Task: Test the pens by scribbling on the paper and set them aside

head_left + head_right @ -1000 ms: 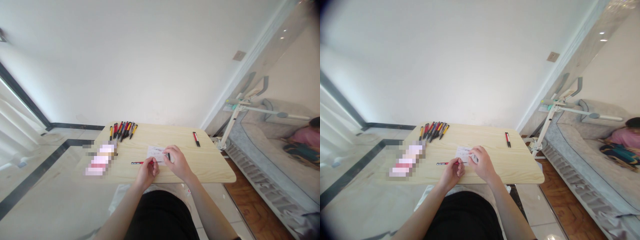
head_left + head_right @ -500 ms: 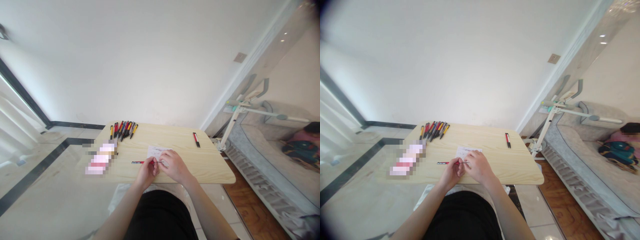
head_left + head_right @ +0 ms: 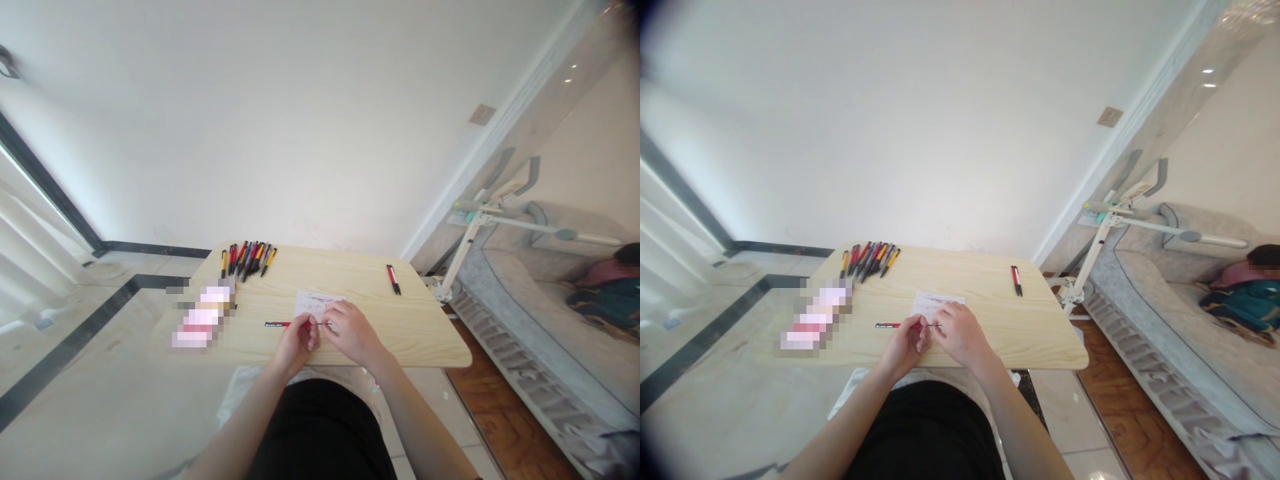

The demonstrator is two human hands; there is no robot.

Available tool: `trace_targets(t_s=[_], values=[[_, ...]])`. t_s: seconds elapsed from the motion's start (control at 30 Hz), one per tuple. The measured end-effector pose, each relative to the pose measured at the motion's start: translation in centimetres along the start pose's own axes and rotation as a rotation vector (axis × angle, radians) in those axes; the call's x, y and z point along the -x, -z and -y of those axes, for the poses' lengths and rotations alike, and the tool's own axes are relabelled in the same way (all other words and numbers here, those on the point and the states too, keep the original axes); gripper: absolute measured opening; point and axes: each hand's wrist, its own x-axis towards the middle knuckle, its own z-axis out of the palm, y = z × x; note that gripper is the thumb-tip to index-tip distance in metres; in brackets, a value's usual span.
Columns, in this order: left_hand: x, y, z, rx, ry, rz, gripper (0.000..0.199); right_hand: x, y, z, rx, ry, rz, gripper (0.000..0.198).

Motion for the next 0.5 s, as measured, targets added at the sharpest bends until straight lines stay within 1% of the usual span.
trace_targets(t_s=[0.3, 0.5], values=[[0.0, -0.1, -0.1, -0.005, -0.001, -0.008, 0.019, 0.7, 0.3, -0.8, 0.012, -0.008, -0.009, 0.006], [0.1, -0.2, -0.1, -0.012, -0.001, -0.010, 0.019, 1.3, 0.9, -1.3, 0.018, -0.029, -0.008, 0.006]])
